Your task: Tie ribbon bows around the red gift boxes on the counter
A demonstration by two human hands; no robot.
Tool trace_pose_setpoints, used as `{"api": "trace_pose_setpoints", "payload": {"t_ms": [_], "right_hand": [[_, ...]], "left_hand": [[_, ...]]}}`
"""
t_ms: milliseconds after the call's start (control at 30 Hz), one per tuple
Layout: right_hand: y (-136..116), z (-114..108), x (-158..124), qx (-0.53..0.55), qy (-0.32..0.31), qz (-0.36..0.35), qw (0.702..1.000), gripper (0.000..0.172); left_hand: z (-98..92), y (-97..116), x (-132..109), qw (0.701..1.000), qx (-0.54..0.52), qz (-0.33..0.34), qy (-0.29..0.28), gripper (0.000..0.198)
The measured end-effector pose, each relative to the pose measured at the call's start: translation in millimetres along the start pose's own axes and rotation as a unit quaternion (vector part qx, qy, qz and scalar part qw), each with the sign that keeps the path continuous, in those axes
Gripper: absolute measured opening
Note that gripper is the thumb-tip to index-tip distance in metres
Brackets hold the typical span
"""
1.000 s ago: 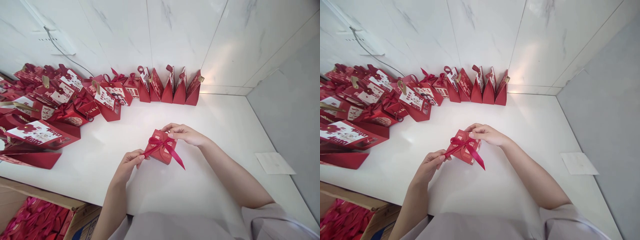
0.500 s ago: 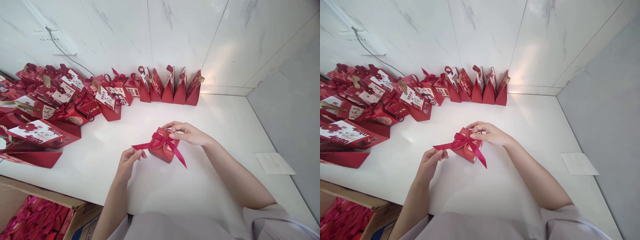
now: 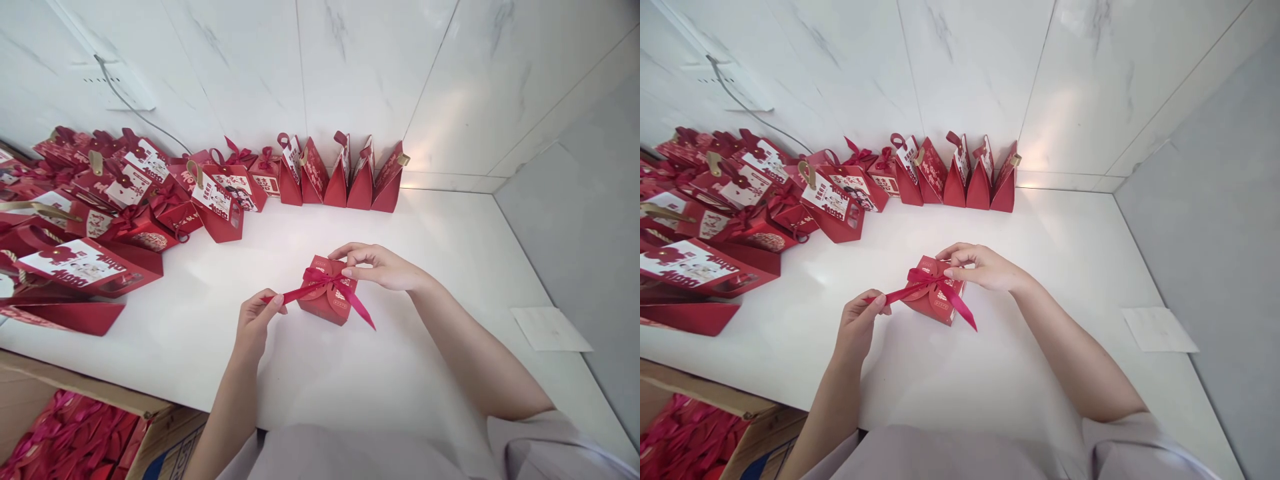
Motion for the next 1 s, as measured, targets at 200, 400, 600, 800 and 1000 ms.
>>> {"api": "trace_pose_setpoints", "payload": {"t_ms": [200, 400, 600, 800, 1000], "right_hand": [[4.8, 3.5, 3.2, -0.004, 0.02, -0.011, 1.0, 0.031], [-6.3, 5.2, -0.2, 0.0, -0.003, 0.005, 1.0, 0.032], [-10.2, 4.7, -1.7, -0.016, 0.005, -0.007, 1.0, 0.032], [-3.4, 2.5, -1.3, -0.027, 0.024, -0.019, 0.999, 0.027], [2.9, 8.1, 4.7, 0.058, 0.045, -0.037, 0.997, 0.021]], "left_hand": [[-2.9, 0.2, 0.1, 0.997, 0.057, -0.014, -0.049, 0.032], [-12.1, 29.6, 8.2, 0.988, 0.146, 0.042, 0.023, 0.03], [29.1, 77.5, 32.1, 0.918, 0.297, 0.259, -0.033, 0.021], [62.8, 61.8, 46.2, 0.927, 0.27, 0.22, -0.136, 0.011], [58.6, 50.7, 46.0, 0.944, 0.232, 0.187, -0.142, 0.012]]}}
Point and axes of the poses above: each hand's wrist, its own x-axis towards the middle knuckle, its own z-axis out of the palm, y = z × x, the point moved 1 cm from there along x, towards the middle knuckle, and after that the axes turned 3 degrees about y, right-handed, at the moved point
